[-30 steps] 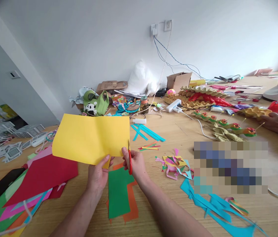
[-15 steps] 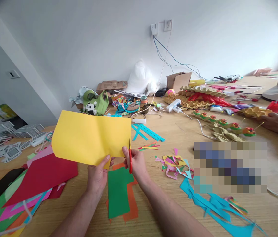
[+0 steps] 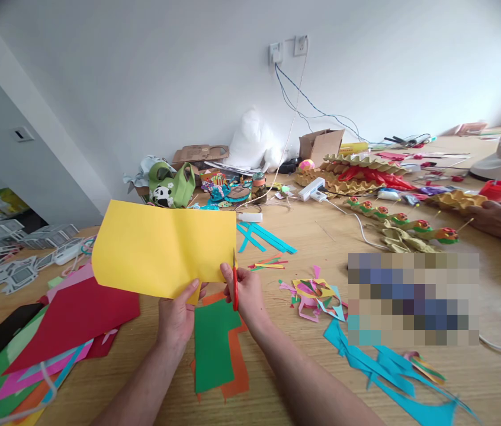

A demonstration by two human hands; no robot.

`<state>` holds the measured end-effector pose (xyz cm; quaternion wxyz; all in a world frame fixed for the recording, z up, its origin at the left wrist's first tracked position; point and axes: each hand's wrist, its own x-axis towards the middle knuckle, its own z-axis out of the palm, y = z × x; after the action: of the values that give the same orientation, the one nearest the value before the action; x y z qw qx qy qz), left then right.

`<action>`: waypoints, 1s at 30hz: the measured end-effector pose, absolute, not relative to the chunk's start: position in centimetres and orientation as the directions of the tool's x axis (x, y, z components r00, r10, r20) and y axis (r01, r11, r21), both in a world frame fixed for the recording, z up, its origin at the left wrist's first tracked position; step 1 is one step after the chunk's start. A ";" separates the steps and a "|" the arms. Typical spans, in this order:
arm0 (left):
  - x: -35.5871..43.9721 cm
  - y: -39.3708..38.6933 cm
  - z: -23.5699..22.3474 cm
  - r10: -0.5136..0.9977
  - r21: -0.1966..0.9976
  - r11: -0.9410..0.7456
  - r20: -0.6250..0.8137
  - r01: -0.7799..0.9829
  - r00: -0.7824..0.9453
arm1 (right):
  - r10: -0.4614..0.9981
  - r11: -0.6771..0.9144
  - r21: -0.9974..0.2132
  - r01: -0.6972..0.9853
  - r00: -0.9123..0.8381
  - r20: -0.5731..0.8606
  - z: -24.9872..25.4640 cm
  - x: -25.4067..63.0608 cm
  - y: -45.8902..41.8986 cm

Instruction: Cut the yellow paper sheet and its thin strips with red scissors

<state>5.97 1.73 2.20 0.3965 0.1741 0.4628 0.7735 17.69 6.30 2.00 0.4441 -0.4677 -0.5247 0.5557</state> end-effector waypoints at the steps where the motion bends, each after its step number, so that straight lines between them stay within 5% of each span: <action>1: 6.0 1.7 2.2 0.772 0.855 -0.256 -0.100 -0.451 -0.628 | 0.985 -0.054 -0.999 -0.002 -0.166 -0.053 2.0 17.7 6.3; 30: 6.2 1.7 2.4 0.780 0.851 -0.251 -0.104 -0.461 -0.617 | 0.989 -0.066 -0.998 -0.011 -0.130 -0.064 2.0 17.6 6.3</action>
<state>6.24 1.73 2.39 0.4018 0.1726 0.4614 0.7719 17.61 6.34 1.98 0.4536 -0.4788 -0.5109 0.5513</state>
